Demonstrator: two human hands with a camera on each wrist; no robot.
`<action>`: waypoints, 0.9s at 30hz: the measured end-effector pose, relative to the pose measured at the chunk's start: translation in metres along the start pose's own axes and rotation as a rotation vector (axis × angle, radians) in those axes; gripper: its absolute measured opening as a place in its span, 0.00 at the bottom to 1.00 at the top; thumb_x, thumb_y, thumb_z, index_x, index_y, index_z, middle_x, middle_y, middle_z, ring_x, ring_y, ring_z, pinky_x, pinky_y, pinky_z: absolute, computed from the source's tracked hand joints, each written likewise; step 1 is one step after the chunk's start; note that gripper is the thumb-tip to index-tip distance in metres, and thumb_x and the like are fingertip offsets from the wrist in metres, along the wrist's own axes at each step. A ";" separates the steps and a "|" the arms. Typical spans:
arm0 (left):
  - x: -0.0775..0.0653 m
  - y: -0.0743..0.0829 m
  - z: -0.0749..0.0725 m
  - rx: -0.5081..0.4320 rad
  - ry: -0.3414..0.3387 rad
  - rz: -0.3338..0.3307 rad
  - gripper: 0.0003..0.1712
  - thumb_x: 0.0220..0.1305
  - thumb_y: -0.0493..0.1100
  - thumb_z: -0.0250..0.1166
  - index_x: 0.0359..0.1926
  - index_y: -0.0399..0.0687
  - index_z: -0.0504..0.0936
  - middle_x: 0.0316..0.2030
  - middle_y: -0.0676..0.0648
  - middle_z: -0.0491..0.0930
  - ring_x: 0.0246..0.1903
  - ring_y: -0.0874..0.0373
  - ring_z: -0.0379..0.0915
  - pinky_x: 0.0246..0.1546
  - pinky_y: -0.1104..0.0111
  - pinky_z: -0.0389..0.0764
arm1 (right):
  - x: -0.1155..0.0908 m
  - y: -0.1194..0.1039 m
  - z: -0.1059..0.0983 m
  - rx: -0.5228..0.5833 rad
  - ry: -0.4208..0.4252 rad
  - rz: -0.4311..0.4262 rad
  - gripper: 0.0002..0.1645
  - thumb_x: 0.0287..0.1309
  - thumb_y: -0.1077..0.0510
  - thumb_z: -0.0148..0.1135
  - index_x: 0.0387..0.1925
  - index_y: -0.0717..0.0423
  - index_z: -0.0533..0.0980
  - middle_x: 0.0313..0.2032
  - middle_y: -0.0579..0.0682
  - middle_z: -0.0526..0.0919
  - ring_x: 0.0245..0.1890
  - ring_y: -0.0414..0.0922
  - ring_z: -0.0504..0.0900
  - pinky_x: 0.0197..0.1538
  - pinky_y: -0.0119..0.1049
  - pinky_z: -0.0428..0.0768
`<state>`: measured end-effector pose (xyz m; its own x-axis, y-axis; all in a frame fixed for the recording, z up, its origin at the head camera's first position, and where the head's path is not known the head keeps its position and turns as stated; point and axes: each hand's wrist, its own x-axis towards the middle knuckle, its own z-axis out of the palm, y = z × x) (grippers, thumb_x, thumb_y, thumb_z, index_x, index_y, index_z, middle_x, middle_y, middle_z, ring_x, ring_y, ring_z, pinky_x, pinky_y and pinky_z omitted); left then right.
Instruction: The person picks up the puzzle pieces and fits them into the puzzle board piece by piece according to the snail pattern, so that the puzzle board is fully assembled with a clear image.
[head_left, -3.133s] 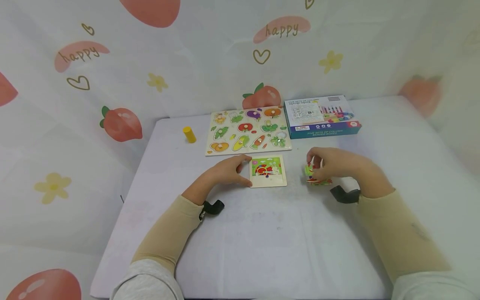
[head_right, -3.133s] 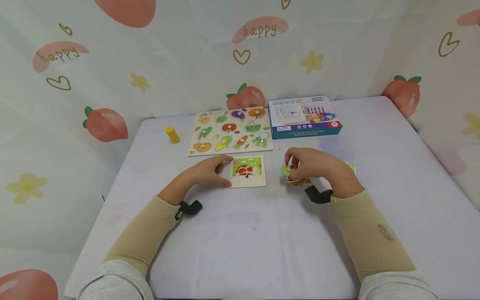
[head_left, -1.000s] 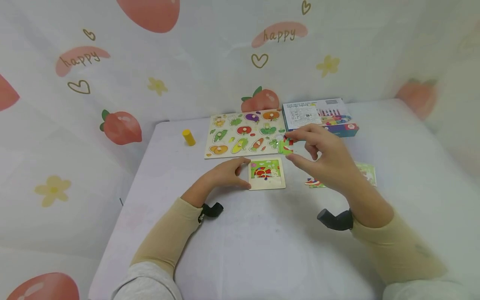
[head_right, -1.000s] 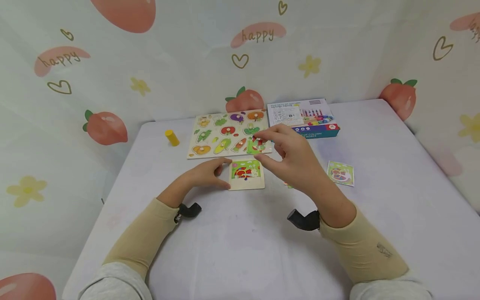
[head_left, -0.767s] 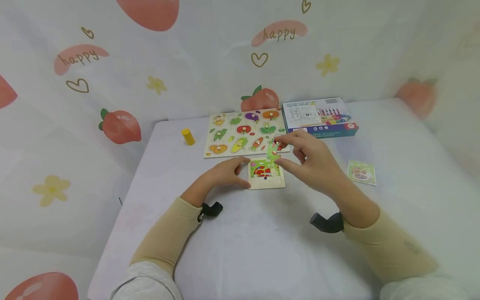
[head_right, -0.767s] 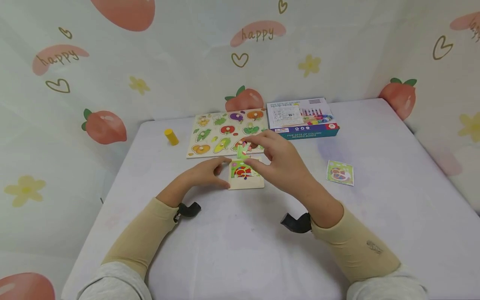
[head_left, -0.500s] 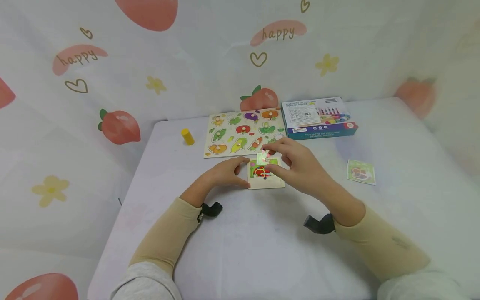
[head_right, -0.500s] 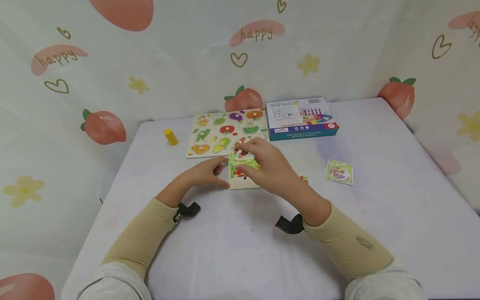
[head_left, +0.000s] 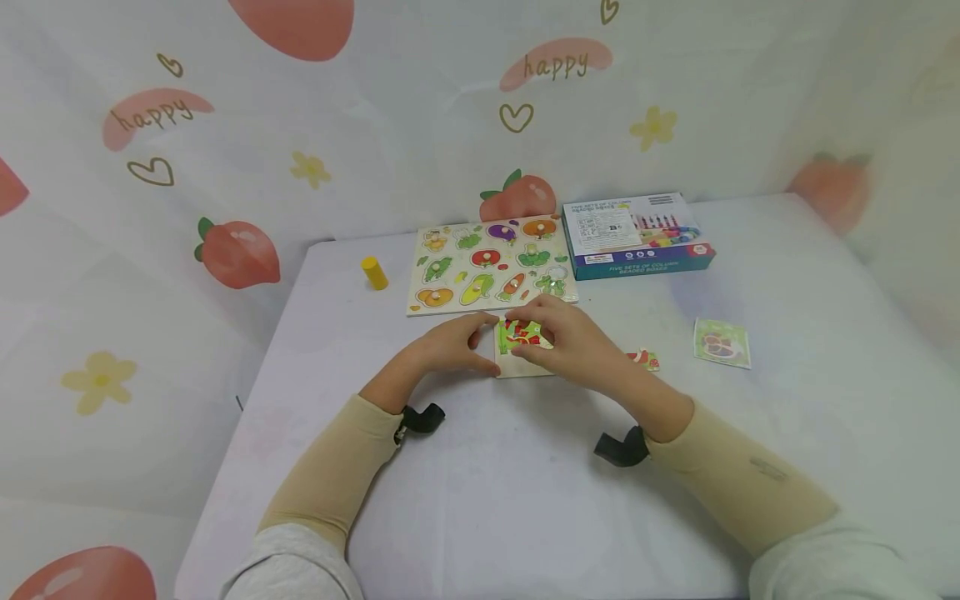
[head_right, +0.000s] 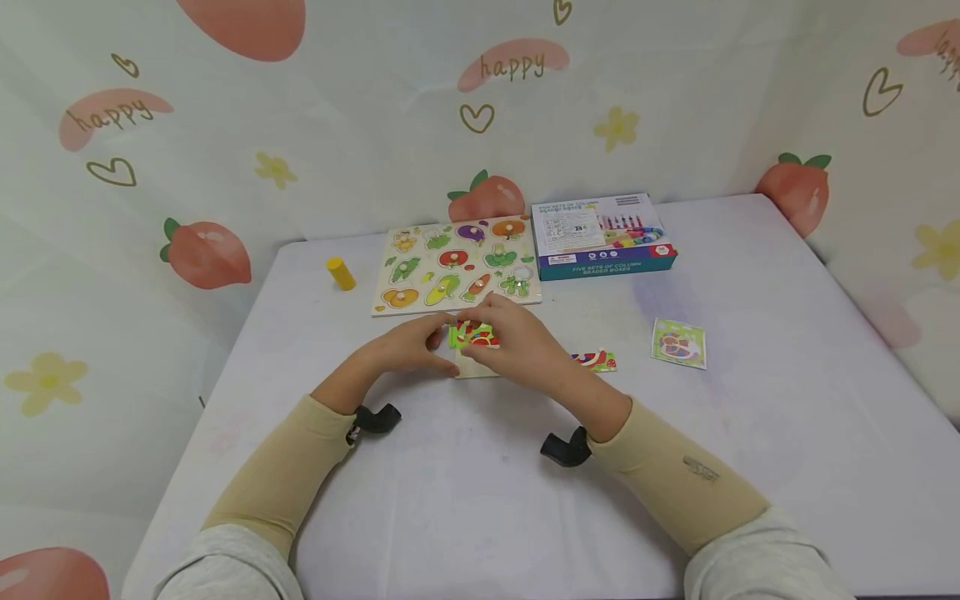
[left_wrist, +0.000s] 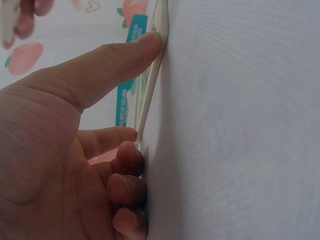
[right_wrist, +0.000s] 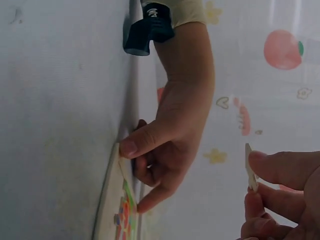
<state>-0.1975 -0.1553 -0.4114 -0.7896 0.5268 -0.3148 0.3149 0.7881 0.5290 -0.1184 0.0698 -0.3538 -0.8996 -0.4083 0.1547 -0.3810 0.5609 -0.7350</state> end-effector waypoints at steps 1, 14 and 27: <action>0.000 0.000 0.000 0.000 0.001 0.000 0.51 0.42 0.63 0.74 0.66 0.59 0.64 0.32 0.46 0.67 0.33 0.56 0.64 0.31 0.64 0.63 | 0.002 0.003 0.002 0.001 -0.013 0.008 0.27 0.53 0.51 0.69 0.56 0.46 0.76 0.44 0.47 0.74 0.39 0.44 0.71 0.35 0.35 0.75; -0.001 0.000 -0.001 0.000 0.007 0.020 0.51 0.41 0.64 0.74 0.66 0.60 0.64 0.33 0.47 0.68 0.34 0.56 0.64 0.32 0.64 0.64 | 0.014 0.034 0.027 0.046 -0.176 0.128 0.26 0.54 0.55 0.67 0.56 0.52 0.76 0.44 0.51 0.73 0.41 0.48 0.71 0.37 0.36 0.73; -0.001 0.001 -0.002 0.011 0.004 0.017 0.51 0.42 0.64 0.74 0.67 0.60 0.63 0.39 0.49 0.69 0.40 0.57 0.64 0.39 0.63 0.65 | 0.017 0.052 0.038 0.009 -0.208 0.164 0.25 0.53 0.53 0.69 0.54 0.50 0.78 0.41 0.49 0.72 0.41 0.45 0.69 0.42 0.37 0.72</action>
<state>-0.1972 -0.1558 -0.4092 -0.7860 0.5390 -0.3029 0.3338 0.7823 0.5259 -0.1456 0.0643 -0.4145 -0.8855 -0.4525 -0.1053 -0.2311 0.6257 -0.7450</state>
